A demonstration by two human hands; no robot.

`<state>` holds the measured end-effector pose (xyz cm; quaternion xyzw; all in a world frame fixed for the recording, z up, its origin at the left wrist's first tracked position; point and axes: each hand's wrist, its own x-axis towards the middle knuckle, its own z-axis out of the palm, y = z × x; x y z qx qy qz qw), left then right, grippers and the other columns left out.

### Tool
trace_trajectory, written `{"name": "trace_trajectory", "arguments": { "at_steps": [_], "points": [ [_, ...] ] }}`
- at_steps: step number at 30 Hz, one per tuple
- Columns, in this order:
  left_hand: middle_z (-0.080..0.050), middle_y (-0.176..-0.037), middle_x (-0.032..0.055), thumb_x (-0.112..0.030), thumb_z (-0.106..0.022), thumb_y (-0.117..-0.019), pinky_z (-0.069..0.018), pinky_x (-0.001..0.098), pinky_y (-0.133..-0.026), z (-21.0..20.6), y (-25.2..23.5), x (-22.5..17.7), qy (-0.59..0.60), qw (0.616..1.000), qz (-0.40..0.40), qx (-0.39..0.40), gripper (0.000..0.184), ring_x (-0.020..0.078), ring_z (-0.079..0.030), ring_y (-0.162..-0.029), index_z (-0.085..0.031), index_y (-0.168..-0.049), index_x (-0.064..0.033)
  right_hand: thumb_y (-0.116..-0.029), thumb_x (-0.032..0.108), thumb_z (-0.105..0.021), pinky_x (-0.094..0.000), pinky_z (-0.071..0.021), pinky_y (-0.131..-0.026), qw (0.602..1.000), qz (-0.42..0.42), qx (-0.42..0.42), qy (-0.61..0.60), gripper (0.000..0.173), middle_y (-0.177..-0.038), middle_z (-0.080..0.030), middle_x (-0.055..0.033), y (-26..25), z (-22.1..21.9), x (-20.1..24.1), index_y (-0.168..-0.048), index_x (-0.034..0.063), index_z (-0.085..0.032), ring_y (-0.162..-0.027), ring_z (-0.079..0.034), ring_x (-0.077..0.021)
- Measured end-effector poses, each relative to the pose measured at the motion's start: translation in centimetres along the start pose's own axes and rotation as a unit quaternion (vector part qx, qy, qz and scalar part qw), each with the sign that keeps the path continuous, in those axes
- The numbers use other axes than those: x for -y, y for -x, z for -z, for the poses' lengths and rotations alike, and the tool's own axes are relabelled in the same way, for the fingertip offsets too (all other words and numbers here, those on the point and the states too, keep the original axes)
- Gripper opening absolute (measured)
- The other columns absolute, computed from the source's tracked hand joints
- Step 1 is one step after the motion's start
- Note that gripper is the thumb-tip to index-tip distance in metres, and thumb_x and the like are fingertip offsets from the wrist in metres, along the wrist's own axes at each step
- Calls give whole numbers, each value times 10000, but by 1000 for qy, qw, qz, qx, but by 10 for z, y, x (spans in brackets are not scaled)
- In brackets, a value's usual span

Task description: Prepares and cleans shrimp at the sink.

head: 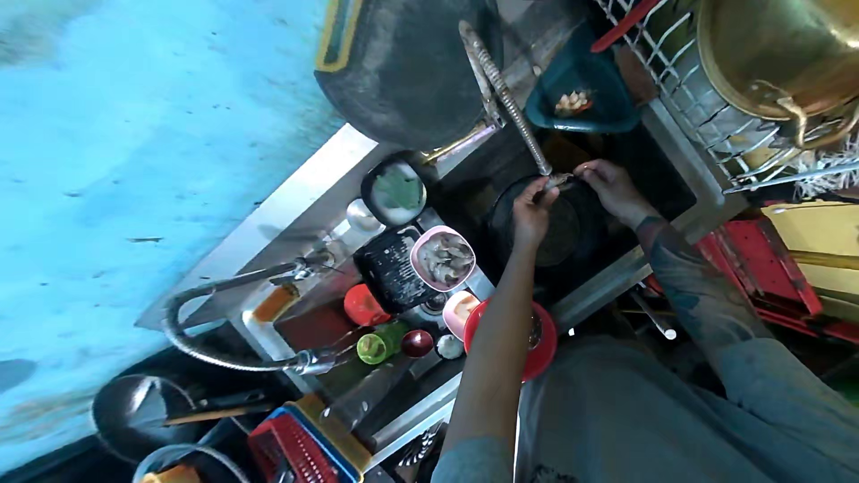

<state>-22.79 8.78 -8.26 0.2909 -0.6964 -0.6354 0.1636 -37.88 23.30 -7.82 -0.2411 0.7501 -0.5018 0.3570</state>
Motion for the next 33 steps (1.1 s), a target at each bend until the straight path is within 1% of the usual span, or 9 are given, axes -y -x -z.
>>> {"name": "trace_trajectory", "arguments": {
  "at_steps": [9,13,16,19,21,26,28,30,33],
  "points": [
    [-738,-1159,98,-73,-715,-955,-583,350,-963,1,7,-6,10,1000,-8,-3,277,163,-706,-1052,-706,-1223,-5,-1106,271,-442,-352,-490,-1110,996,88,9,-10,371,-1374,-641,-60,3,-17,13,-1370,80,-620,-1287,-591,-129],
    [-742,-1116,87,-74,-736,-940,-597,332,-926,1,8,-6,-6,1000,-15,-17,267,143,-713,-1005,-720,-1201,-15,-1017,319,-650,-363,-499,-1100,995,90,41,-8,445,-1360,-649,-70,5,-25,20,-1391,82,-615,-1264,-607,-144],
    [-747,-1114,84,-57,-722,-944,-597,332,-935,3,8,-4,-23,999,-21,-23,237,140,-717,-1011,-732,-1177,-20,-933,299,-773,-347,-553,-1025,995,97,34,-16,411,-1207,-714,-57,1,-36,21,-1264,71,-688,-1139,-668,-121],
    [-754,-1059,73,-70,-753,-923,-605,323,-899,6,8,-5,-26,999,-6,-32,242,128,-720,-956,-738,-1160,-24,-996,255,-696,-341,-588,-953,995,57,18,-81,276,-1085,-750,-60,-1,-43,23,-1172,44,-729,-1018,-710,-124],
    [-757,-1047,75,-75,-765,-916,-609,328,-891,8,8,-4,-24,999,2,-30,244,134,-725,-943,-740,-1154,-24,-1033,282,-635,-346,-579,-922,993,11,-12,-113,279,-1037,-754,-59,-2,-46,24,-1123,44,-749,-975,-706,-127],
    [-763,-1066,71,-98,-769,-921,-604,313,-908,9,7,-7,-42,998,20,-35,266,121,-729,-955,-747,-1180,-42,-1089,323,-495,-371,-533,-1014,987,-26,-5,-157,384,-1297,-672,-69,-2,-49,20,-1355,83,-634,-1179,-640,-162],
    [-768,-1047,61,-98,-773,-916,-605,303,-894,8,6,-6,-62,997,14,-42,252,105,-731,-931,-757,-1164,-51,-1057,323,-584,-372,-556,-1008,991,1,15,-136,372,-1210,-711,-79,0,-50,26,-1302,52,-656,-1121,-679,-161],
    [-771,-1040,44,-110,-779,-913,-607,304,-891,7,6,-7,-92,995,11,-43,234,95,-731,-926,-766,-1143,-68,-1025,274,-644,-352,-582,-947,994,28,16,-105,314,-1116,-733,-78,0,-51,25,-1225,38,-694,-1025,-702,-146],
    [-768,-1070,34,-158,-778,-921,-601,324,-911,8,7,-12,-129,991,21,-41,255,100,-728,-954,-768,-1171,-109,-1075,187,-505,-339,-555,-980,995,42,-16,-94,279,-1120,-735,-78,-4,-52,20,-1175,30,-714,-1060,-687,-128]
  ]
}}
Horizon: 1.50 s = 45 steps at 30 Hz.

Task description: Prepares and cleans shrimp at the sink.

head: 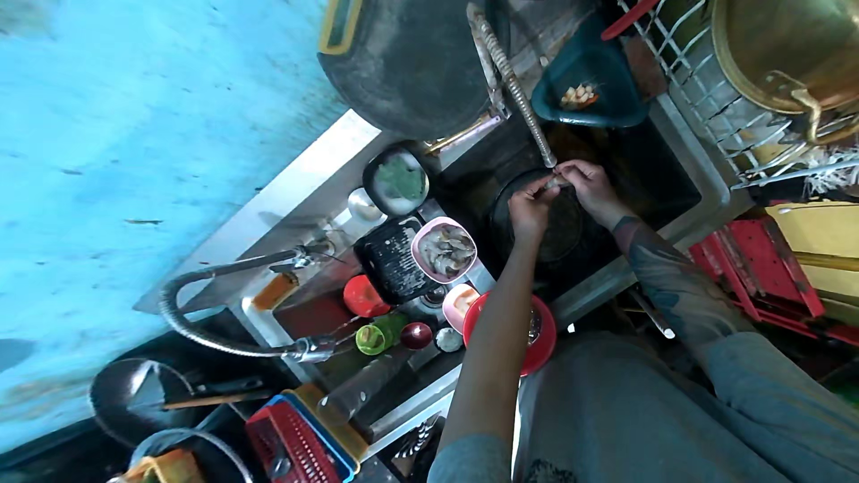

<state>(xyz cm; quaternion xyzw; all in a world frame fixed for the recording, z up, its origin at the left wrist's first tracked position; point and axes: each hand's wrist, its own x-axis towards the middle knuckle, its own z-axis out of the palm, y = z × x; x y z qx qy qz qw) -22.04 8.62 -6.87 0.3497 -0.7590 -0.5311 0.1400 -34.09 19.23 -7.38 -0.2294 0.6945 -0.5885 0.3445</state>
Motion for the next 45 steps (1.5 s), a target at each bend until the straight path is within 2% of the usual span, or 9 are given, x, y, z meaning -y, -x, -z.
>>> {"name": "trace_trajectory", "arguments": {
  "at_steps": [5,11,15,19,23,27,37,41,45],
  "points": [
    [-773,-1036,38,-169,-779,-921,-611,321,-879,0,-1,-2,-9,1000,2,-11,245,94,-733,-913,-769,-1155,-95,-1037,207,-618,-340,-544,-1036,999,37,40,4,316,-1274,-687,-81,7,1,3,-1301,38,-656,-1175,-656,-145],
    [-771,-1034,35,-208,-787,-921,-606,323,-883,4,-1,-4,-7,1000,3,4,241,95,-731,-913,-773,-1131,-91,-986,134,-681,-345,-540,-1032,992,113,34,50,140,-1136,-721,-65,9,8,-9,-1080,33,-703,-1134,-666,-132],
    [-772,-1016,33,-208,-785,-924,-609,313,-864,5,-2,0,-20,1000,7,15,243,87,-729,-889,-770,-1134,-85,-1025,174,-630,-336,-527,-1069,986,128,70,82,305,-1256,-698,-96,7,12,-10,-1284,16,-661,-1191,-657,-141],
    [-770,-998,26,-200,-772,-934,-605,309,-865,9,-3,4,-9,999,-6,34,208,80,-724,-881,-774,-1109,-88,-1012,211,-664,-330,-554,-1004,977,148,91,126,201,-1132,-710,-70,2,17,-12,-1121,44,-690,-1097,-674,-126],
    [-765,-996,37,-184,-765,-939,-604,312,-853,11,-4,6,8,999,4,53,212,89,-720,-872,-764,-1119,-72,-1028,216,-644,-332,-541,-1054,971,153,114,143,280,-1223,-702,-78,1,19,-8,-1245,43,-674,-1162,-667,-133],
    [-763,-1015,48,-147,-749,-946,-603,310,-864,14,-5,8,27,997,-5,77,201,94,-720,-888,-761,-1127,-58,-1012,251,-672,-331,-543,-1012,966,160,130,153,232,-1145,-696,-86,-2,22,-9,-1106,39,-664,-1117,-664,-143],
    [-763,-1038,68,-130,-761,-934,-602,324,-894,12,-11,9,82,993,-2,82,234,115,-724,-933,-751,-1144,-28,-1009,215,-675,-335,-561,-1008,963,192,124,141,287,-1168,-700,-103,-5,23,-9,-1215,15,-666,-1101,-678,-151],
    [-759,-1061,73,-95,-730,-949,-595,323,-912,10,-11,5,95,992,12,80,221,118,-720,-957,-745,-1159,-28,-1006,277,-683,-331,-547,-1017,967,175,114,145,257,-1182,-696,-88,-4,26,-7,-1091,34,-678,-1140,-661,-142],
    [-757,-1058,73,-72,-711,-958,-592,317,-907,6,-12,2,118,990,17,73,200,118,-716,-958,-743,-1149,-20,-1012,312,-673,-335,-545,-1025,972,149,109,147,340,-1190,-694,-82,0,26,-3,-1228,49,-668,-1133,-660,-135]
  ]
}}
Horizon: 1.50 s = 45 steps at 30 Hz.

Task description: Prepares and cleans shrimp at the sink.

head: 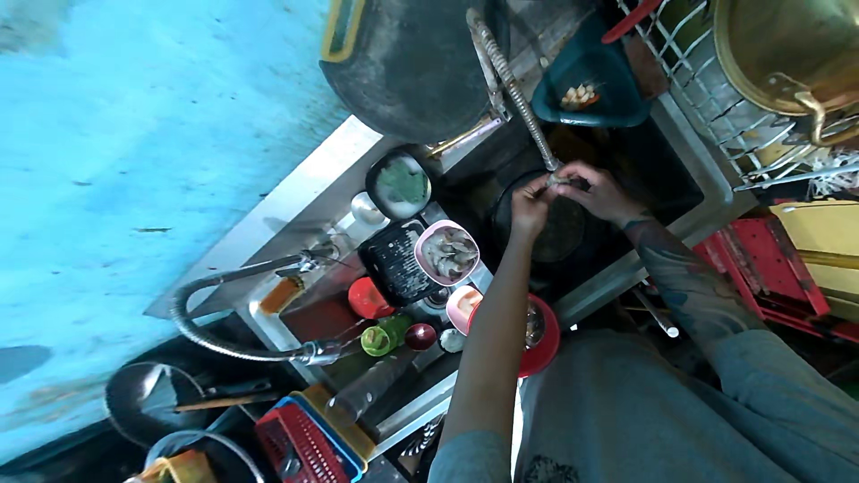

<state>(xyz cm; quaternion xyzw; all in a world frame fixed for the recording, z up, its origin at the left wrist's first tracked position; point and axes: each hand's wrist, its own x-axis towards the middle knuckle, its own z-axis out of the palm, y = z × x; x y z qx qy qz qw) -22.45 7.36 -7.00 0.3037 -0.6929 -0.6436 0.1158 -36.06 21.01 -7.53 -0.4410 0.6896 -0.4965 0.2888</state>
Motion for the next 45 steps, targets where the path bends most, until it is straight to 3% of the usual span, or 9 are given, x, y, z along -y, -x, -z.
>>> {"name": "trace_trajectory", "arguments": {
  "at_steps": [3,6,10,14,19,24,31,39,45],
  "points": [
    [-758,-1059,71,-67,-709,-959,-590,312,-913,-1,0,0,2,1000,-1,1,202,116,-716,-963,-742,-1152,-19,-999,281,-695,-336,-546,-1009,1000,21,-16,-8,270,-1140,-695,-91,1,-3,-3,-1098,30,-675,-1108,-663,-146],
    [-756,-1076,80,-70,-710,-959,-589,318,-924,-2,1,1,2,1000,6,-4,220,124,-718,-979,-734,-1170,-11,-1001,300,-689,-331,-560,-1001,999,-10,-18,-25,367,-1179,-698,-84,3,-4,2,-1268,51,-651,-1104,-672,-132],
    [-749,-1098,87,-54,-701,-961,-586,322,-934,-2,3,1,24,1000,-17,1,242,134,-713,-997,-719,-1198,-4,-954,287,-753,-335,-567,-962,997,-28,-46,-63,278,-1114,-712,-67,4,-7,2,-1080,51,-681,-1066,-676,-133],
    [-747,-1100,88,-55,-709,-956,-588,330,-933,-3,4,1,33,999,-14,-4,264,143,-711,-1007,-710,-1215,-4,-963,238,-738,-346,-542,-1053,994,-42,-55,-87,404,-1250,-700,-78,5,-12,6,-1306,41,-659,-1174,-661,-140],
    [-735,-1100,102,-28,-710,-939,-585,352,-930,-1,7,9,51,998,-45,-5,260,170,-701,-1020,-692,-1194,18,-1015,233,-663,-331,-579,-941,980,-89,-134,-118,216,-1074,-734,-50,-1,-16,15,-1099,44,-727,-1015,-693,-119],
    [-725,-1076,108,-41,-727,-931,-595,353,-901,0,13,4,46,998,-21,-23,326,178,-703,-1002,-617,-1230,23,-1083,181,-517,-359,-565,-1013,971,-106,-127,-175,324,-1224,-710,-97,-4,-21,15,-1353,27,-608,-1138,-681,-171],
    [-710,-1045,103,-22,-734,-918,-591,366,-896,4,13,7,92,995,-7,-33,308,186,-691,-989,-603,-1194,20,-1031,158,-627,-351,-600,-935,966,-94,-157,-180,229,-1063,-746,-94,-4,-26,17,-1176,0,-706,-996,-720,-162],
    [-715,-1082,116,-5,-754,-897,-596,352,-905,4,11,4,85,995,-15,-42,295,184,-699,-989,-654,-1173,29,-1080,98,-481,-374,-526,-1085,956,-93,-127,-247,350,-1310,-677,-134,-1,-25,19,-1395,-23,-574,-1235,-644,-208],
    [-714,-1101,110,-60,-767,-906,-596,357,-914,-6,2,-4,87,995,8,-43,320,185,-697,-1013,-665,-1201,13,-1105,154,-432,-411,-499,-1106,901,-187,-151,-362,388,-1421,-611,-122,8,-16,-3,-1467,29,-497,-1307,-593,-237]
  ]
}}
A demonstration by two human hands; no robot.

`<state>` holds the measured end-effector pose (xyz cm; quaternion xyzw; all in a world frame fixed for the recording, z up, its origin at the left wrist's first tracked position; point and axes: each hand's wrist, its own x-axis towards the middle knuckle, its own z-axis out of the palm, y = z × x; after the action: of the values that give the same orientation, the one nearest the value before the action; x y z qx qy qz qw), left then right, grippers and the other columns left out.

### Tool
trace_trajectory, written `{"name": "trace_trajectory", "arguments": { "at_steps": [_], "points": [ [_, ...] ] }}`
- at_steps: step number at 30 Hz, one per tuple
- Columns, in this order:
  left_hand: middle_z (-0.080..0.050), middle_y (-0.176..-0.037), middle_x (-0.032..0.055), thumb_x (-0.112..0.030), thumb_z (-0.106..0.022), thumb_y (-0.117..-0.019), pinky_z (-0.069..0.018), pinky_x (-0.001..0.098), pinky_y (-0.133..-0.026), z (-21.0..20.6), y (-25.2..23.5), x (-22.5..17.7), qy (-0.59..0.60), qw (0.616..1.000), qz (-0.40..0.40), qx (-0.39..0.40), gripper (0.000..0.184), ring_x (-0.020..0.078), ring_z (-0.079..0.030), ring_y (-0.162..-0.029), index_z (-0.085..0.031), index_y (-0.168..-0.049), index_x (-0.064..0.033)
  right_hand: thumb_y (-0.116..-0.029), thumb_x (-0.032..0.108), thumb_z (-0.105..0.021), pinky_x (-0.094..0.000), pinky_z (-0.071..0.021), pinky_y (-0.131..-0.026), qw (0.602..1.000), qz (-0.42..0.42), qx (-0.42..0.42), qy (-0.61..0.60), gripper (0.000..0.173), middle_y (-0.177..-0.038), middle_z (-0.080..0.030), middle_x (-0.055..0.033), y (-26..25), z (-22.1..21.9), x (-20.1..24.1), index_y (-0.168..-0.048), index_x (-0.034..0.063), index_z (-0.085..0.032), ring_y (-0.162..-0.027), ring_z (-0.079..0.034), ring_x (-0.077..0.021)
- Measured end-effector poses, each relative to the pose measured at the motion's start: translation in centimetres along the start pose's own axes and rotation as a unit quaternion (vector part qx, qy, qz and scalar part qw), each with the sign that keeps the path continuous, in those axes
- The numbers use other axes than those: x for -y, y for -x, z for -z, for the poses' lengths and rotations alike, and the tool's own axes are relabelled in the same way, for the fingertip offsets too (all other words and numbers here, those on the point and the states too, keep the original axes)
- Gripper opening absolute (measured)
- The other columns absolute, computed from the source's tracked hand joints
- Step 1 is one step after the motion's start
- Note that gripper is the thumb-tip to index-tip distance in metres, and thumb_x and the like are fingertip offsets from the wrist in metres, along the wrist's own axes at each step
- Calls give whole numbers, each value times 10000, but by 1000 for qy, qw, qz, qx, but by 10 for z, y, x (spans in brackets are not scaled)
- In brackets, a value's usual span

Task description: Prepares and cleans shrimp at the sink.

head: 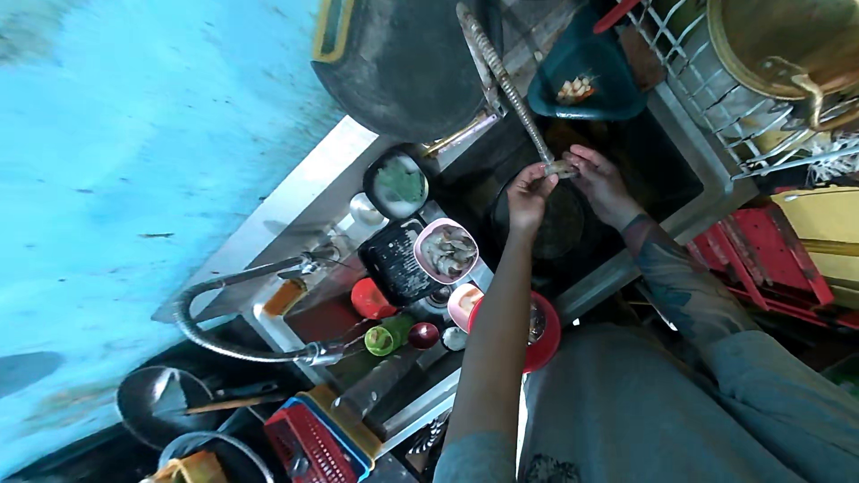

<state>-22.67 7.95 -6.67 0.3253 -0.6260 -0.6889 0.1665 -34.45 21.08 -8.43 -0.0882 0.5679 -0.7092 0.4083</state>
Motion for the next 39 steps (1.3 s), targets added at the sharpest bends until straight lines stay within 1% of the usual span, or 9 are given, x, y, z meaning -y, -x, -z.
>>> {"name": "trace_trajectory", "arguments": {
  "at_steps": [7,13,18,22,25,29,33,36,39],
  "points": [
    [-707,-1104,125,-96,-633,-1017,-604,366,-905,-6,0,-4,82,994,67,9,301,198,-708,-971,-613,-1286,38,-1110,161,-409,-427,-543,-1040,998,-43,6,-52,366,-1336,-650,-147,8,0,5,-1420,3,-523,-1193,-658,-255],
    [-685,-1086,105,-115,-585,-1046,-598,353,-865,-5,3,-5,165,979,123,2,296,188,-687,-927,-585,-1324,-13,-1091,182,-489,-410,-554,-1009,998,-39,20,-38,345,-1287,-660,-130,7,-7,6,-1387,27,-573,-1154,-659,-238],
    [-663,-1157,117,-82,-573,-1043,-587,375,-906,3,9,-7,174,976,127,19,353,204,-678,-989,-531,-1391,-45,-1058,80,-511,-404,-558,-994,997,-46,41,-36,361,-1316,-639,-128,7,-15,3,-1414,37,-554,-1152,-651,-228],
    [-693,-1135,120,-116,-606,-1029,-599,363,-871,19,20,-9,-40,998,35,29,332,188,-692,-978,-595,-1347,-23,-1057,73,-510,-410,-557,-1023,996,-55,60,-37,351,-1348,-624,-148,8,-23,-2,-1395,-8,-557,-1172,-654,-244],
    [-689,-1093,93,-169,-625,-1022,-602,359,-831,30,28,-18,-211,977,-2,29,357,161,-689,-917,-589,-1368,-90,-1057,145,-568,-406,-569,-1011,996,-57,59,-31,340,-1297,-657,-147,5,-31,-10,-1356,-18,-586,-1136,-675,-237],
    [-700,-1196,143,-261,-589,-1045,-576,564,-904,40,40,-43,-470,881,-8,46,413,331,-694,-1076,-542,-1437,-139,-1090,317,-517,-370,-536,-1048,993,-92,48,52,403,-1289,-692,-98,-4,-42,-15,-1371,39,-596,-1191,-665,-193],
    [-703,-1217,141,-265,-540,-1061,-535,538,-993,46,58,-45,-609,788,-39,83,341,349,-650,-1189,-613,-1373,-149,-1111,449,-377,-370,-462,-1111,980,-117,54,148,508,-1308,-688,-42,-19,-52,-24,-1360,88,-634,-1269,-603,-142],
    [-711,-1184,117,-267,-552,-1046,-537,510,-993,64,69,-43,-596,801,-50,37,327,321,-655,-1171,-615,-1343,-146,-1092,552,-343,-313,-549,-848,978,-138,26,155,576,-992,-702,-9,-27,-59,-25,-1146,88,-681,-934,-661,-107],
    [-698,-1165,126,-296,-576,-1034,-568,529,-924,88,86,-62,-530,847,-17,-45,341,317,-678,-1100,-611,-1334,-138,-1058,630,-363,-245,-468,-544,977,-154,-12,148,571,-679,-531,50,-29,-66,-22,-886,136,-592,-571,-517,-65]
  ]
}}
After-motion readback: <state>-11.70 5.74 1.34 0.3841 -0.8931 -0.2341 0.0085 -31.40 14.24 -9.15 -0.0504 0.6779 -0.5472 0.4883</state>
